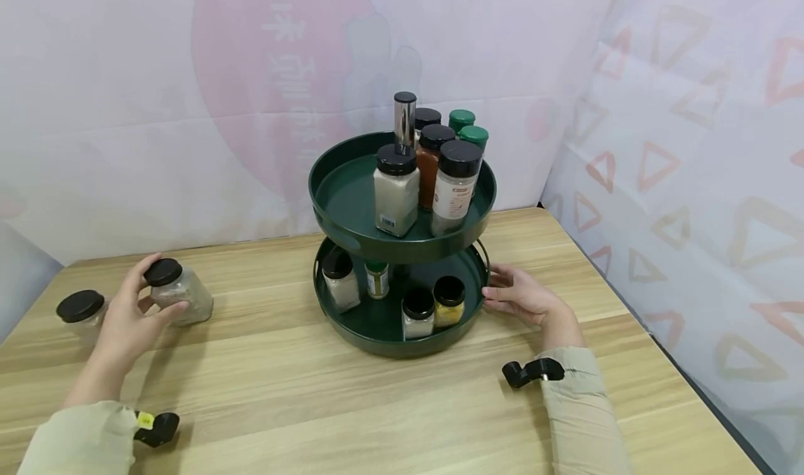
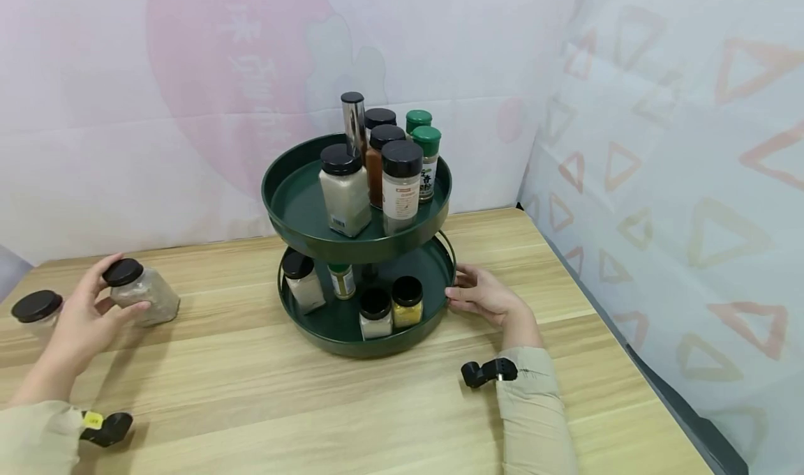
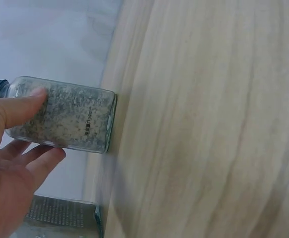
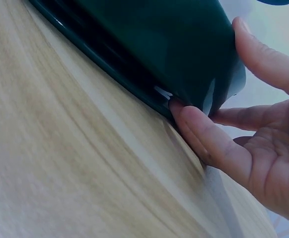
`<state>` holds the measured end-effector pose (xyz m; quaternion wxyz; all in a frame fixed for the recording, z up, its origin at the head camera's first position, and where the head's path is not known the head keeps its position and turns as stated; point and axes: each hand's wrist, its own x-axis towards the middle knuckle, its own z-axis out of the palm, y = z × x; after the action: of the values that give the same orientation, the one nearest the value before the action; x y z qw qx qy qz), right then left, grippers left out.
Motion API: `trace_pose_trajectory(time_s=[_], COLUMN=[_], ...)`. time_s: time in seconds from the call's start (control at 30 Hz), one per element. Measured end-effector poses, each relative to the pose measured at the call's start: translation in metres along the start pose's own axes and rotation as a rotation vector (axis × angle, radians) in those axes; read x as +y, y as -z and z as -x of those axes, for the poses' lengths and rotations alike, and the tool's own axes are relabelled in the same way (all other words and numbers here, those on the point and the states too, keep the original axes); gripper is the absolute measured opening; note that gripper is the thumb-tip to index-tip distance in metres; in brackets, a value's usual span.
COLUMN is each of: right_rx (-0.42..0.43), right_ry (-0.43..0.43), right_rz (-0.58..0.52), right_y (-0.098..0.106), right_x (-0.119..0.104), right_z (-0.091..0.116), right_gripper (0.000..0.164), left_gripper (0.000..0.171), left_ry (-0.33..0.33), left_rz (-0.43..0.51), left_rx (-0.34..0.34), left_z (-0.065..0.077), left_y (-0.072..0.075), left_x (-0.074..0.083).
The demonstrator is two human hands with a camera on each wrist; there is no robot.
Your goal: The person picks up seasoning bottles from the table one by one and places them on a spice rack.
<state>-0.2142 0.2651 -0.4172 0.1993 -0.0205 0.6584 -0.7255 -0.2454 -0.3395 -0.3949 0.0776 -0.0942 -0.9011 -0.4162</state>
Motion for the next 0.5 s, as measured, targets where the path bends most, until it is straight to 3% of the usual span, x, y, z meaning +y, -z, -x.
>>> trace_pose_trajectory(time_s=[0.23,0.5], right_rx=[0.014,0.008], right_ry=[0.001,-0.012], right_rz=[0.002,-0.008], right_y=[0.0016,-0.0003], right_x=[-0.001,-0.0007], right_z=[-0.0002,0.0006], right_gripper=[0.077,0.079], left_gripper=[0.083,0.079], left_ry=[-0.002,-0.008], left_rz=[-0.031,0.014], left_rx=[0.009,-0.017], left_z=[-0.0047,-0.0021], left_y=[-0.0017,-0.0047], left_x=[0.004,0.0026])
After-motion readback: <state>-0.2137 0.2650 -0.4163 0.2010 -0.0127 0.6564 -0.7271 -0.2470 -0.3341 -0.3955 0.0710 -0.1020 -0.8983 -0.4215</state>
